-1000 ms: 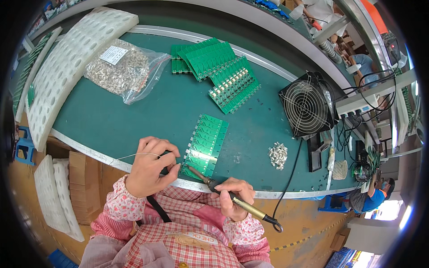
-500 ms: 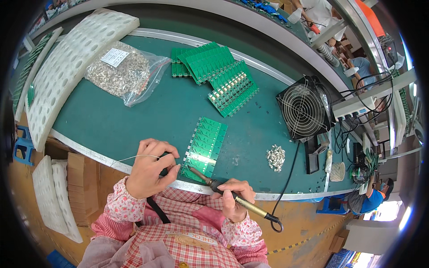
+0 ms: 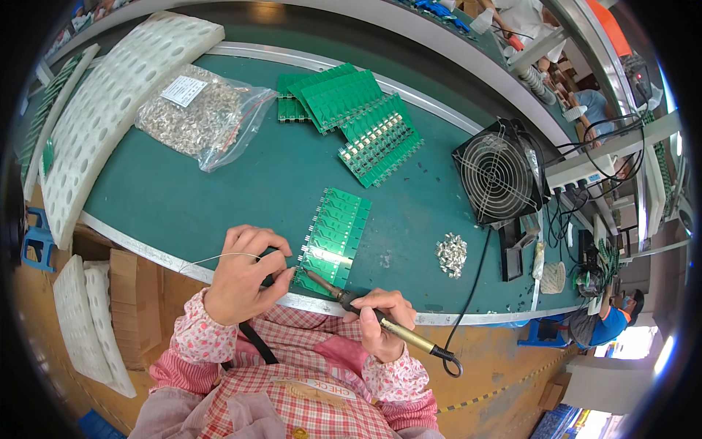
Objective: The person shifts foam trays on the table, solders components onto circuit boards using a soldering iron and solder wire, and places the soldered board onto a foam holder.
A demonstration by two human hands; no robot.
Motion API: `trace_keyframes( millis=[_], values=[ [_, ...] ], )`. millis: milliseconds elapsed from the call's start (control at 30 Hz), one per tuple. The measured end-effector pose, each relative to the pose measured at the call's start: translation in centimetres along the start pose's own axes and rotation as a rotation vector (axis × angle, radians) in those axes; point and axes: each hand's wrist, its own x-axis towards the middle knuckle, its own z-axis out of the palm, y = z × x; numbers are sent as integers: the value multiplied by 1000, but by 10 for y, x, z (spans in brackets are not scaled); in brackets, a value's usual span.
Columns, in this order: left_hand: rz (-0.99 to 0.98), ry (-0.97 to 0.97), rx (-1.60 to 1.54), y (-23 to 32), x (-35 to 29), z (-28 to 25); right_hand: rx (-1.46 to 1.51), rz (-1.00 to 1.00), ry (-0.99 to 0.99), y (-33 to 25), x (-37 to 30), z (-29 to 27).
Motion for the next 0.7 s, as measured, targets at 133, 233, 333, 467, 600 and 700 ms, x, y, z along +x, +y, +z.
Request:
trace_keyframes(
  millis=[133, 233, 333, 467, 600, 700],
  values=[
    [16, -18, 30, 1, 0, -1, -75, -61, -39, 0, 2, 2],
    [25, -30, 44, 0, 1, 0, -26, -40, -9, 2, 1, -1],
    [22, -8, 45, 1, 1, 2, -13, -65, -11, 3, 1, 0],
    [15, -9, 56, 3, 1, 2, -24, -90, -23, 2, 0, 0],
    [9, 21, 30, -2, -3, 3, -26, -95, -33, 0, 1, 1],
    [-36, -53, -77, 1, 0, -9, 74, -66, 100, 3, -3, -1]
  ],
)
